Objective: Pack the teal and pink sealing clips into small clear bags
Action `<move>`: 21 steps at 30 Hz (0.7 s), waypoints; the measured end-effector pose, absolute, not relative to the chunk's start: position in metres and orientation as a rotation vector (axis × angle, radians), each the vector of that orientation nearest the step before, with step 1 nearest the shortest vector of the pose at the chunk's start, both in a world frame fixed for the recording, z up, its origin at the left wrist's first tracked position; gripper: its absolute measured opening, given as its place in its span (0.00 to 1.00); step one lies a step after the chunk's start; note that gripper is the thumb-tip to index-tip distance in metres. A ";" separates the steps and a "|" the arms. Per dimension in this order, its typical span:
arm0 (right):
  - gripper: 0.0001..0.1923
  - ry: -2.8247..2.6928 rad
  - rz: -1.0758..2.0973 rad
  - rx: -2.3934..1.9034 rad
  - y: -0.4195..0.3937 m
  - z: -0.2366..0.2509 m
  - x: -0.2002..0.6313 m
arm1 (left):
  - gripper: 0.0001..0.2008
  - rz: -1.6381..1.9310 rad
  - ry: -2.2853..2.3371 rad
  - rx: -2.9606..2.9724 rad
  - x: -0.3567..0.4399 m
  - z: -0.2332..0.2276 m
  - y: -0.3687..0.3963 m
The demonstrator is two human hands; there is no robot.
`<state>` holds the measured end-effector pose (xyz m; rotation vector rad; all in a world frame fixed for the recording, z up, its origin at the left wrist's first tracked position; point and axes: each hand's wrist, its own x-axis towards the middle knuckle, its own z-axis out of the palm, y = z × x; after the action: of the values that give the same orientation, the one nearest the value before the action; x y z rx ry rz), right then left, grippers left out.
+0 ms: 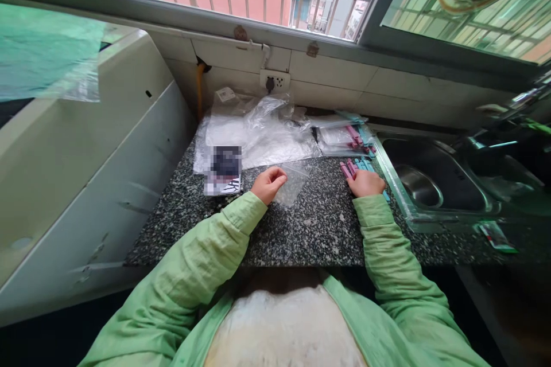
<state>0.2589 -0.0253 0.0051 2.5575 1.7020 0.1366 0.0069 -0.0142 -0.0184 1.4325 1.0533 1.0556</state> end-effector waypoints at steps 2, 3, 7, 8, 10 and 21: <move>0.15 1.706 0.163 2.548 -0.025 0.004 0.259 | 0.05 1.043 1.041 1.427 0.007 -0.019 -0.014; 0.14 1.731 0.187 2.547 -0.025 0.002 0.260 | 0.05 1.035 1.033 1.426 0.007 -0.019 -0.013; 0.12 2.070 0.327 2.512 -0.022 -0.009 0.262 | 0.05 0.984 1.008 1.432 0.008 -0.022 -0.012; 0.11 2.209 0.360 2.484 -0.021 -0.012 0.260 | 0.05 0.963 1.003 1.437 0.008 -0.023 -0.011; 0.09 2.506 0.411 2.398 -0.021 -0.017 0.252 | 0.04 0.926 0.999 1.459 0.008 -0.026 -0.011; 0.02 3.448 0.476 2.007 -0.047 -0.007 0.193 | 0.09 0.854 1.162 1.566 0.005 -0.027 -0.009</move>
<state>0.1931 -0.0473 -0.0066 2.0074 3.4480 0.4761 0.0049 -0.0092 -0.0270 1.5659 1.1617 0.8543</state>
